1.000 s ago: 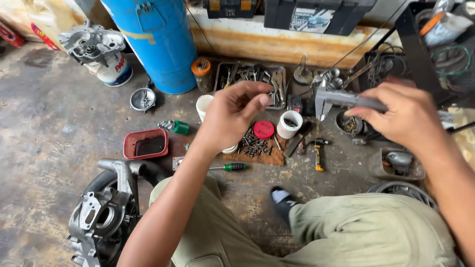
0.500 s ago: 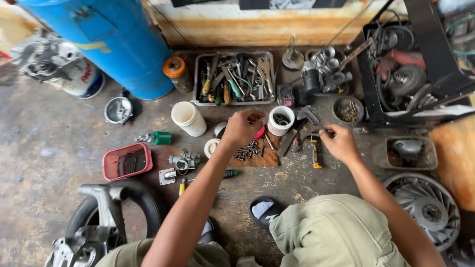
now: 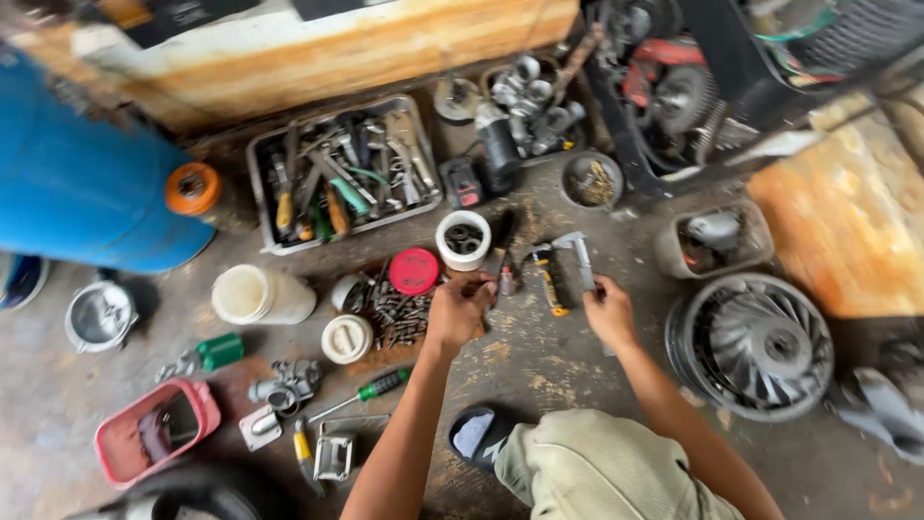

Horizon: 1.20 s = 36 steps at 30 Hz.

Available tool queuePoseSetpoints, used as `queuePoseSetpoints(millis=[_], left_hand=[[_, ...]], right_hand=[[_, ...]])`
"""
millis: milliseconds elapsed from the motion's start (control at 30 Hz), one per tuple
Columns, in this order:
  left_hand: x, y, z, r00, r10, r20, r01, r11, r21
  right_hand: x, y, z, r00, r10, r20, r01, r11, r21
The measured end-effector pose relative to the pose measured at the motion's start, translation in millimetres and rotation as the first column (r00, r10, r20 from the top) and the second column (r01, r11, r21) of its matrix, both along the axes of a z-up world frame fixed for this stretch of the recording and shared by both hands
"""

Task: Disassembling a motorcycle carburetor and measuring internal components using a vernier caliper

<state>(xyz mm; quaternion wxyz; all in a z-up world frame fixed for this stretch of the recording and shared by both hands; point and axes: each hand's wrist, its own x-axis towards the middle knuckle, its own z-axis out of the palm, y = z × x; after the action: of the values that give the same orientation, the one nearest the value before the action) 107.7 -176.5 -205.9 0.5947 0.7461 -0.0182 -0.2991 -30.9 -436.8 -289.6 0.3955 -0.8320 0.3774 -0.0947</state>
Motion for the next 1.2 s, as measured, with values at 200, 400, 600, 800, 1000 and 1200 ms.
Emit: queuePoseSetpoints(millis=[200,400,600,800,1000,1200], left_hand=[[-18.5,-54.9,18.9,0.983,-0.173,0.053,0.176,0.983,-0.045],[-38.0,-93.1,49.8,0.971,-0.237,0.027,0.239,0.969,-0.057],[-46.9,-124.0,59.7,0.97,-0.242,0.024,0.243,0.967,-0.082],[-64.0,-143.9,7.8,0.947,-0.259,0.192,0.272,0.961,-0.042],[-85.7,-94.9,1.4,0.979,-0.162,0.126,0.175,0.98,-0.099],[-105.8,-41.1,-22.5,1.0,0.02,-0.021,-0.022,0.995,-0.1]], right_hand=[[-26.0,8.3,25.8,0.884,-0.37,0.284,0.219,0.867,0.447],[-63.1,-25.5,49.8,0.713,-0.551,0.434,0.351,0.816,0.459],[-74.9,-160.6,13.3,0.972,-0.231,0.04,0.216,0.813,-0.541],[-51.4,-236.7,-48.2,0.967,-0.132,-0.219,-0.067,0.694,-0.717],[-57.8,-224.3,-33.4,0.936,-0.093,-0.34,-0.266,0.445,-0.855],[-44.5,-173.4,26.2,0.995,0.016,-0.1,-0.097,0.438,-0.894]])
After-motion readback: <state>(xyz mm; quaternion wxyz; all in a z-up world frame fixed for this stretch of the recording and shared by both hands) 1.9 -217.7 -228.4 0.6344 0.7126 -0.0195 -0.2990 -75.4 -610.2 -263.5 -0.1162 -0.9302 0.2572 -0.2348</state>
